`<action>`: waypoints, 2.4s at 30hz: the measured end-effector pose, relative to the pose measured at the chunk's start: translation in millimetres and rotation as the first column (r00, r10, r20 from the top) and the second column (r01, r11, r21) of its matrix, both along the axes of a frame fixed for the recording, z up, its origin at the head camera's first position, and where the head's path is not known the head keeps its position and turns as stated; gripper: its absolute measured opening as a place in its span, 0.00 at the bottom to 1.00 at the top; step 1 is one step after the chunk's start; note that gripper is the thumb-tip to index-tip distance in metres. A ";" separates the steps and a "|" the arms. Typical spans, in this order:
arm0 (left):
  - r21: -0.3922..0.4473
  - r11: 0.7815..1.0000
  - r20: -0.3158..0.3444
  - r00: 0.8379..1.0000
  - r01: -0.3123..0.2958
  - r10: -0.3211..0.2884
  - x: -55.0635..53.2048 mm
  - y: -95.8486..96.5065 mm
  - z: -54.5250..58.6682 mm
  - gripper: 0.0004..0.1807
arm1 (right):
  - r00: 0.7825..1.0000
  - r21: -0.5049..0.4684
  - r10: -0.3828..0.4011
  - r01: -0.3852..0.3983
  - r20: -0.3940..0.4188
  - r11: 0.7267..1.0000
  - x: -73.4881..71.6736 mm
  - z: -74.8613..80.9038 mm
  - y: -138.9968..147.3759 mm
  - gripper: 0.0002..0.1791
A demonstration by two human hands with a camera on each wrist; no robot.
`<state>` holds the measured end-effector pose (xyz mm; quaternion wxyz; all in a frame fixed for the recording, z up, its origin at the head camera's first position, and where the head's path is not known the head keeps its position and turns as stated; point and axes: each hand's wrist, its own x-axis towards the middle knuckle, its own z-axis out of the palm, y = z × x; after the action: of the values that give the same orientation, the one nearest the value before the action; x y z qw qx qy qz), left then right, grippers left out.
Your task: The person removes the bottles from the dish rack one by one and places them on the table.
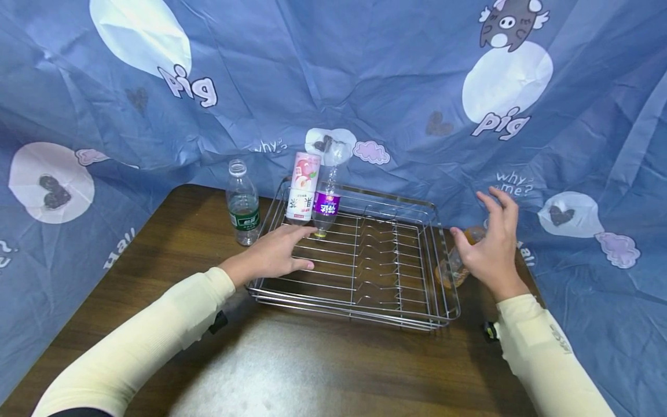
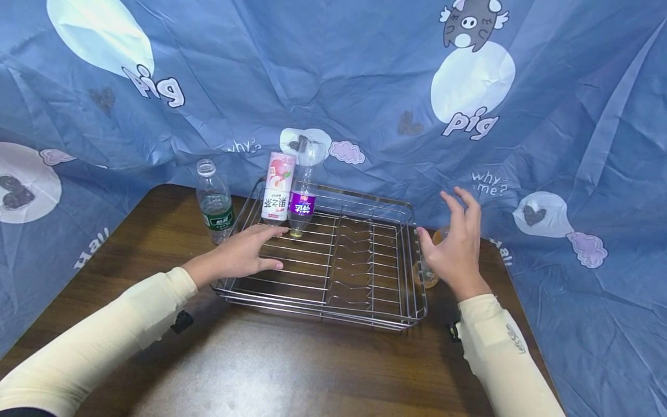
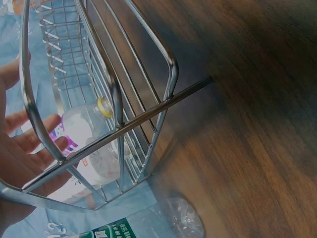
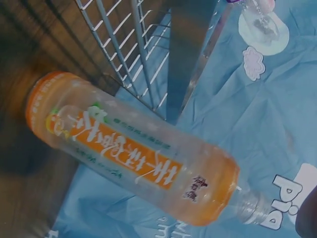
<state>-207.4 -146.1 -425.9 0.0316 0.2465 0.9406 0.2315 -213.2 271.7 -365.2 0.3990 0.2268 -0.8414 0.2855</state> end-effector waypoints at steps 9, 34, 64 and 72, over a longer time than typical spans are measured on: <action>0.007 1.000 0.005 1.000 0.002 -0.002 0.2 0.1 0.3 0.46 | 0.994 0.131 0.039 -0.051 0.097 0.990 -2.9 4.2 -9.7 0.46; -0.006 1.000 -0.014 1.000 0.009 -0.009 0.2 -0.7 -0.5 0.47 | 0.988 0.375 0.103 -0.139 0.115 0.917 -8.6 18.1 -36.7 0.48; -0.005 1.000 -0.014 1.000 -0.003 0.003 0.6 -1.4 -2.0 0.47 | 0.983 0.542 0.121 -0.177 0.138 0.822 -15.0 21.5 -56.2 0.47; -0.007 1.000 -0.024 1.000 0.000 0.000 1.0 -1.7 -2.3 0.47 | 0.980 0.573 0.125 -0.191 0.153 0.797 -18.1 20.5 -61.8 0.47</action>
<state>-206.4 -147.8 -428.3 0.0211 0.2493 0.9416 0.2253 -231.3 209.9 -344.7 0.2388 0.3925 -0.8864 0.0569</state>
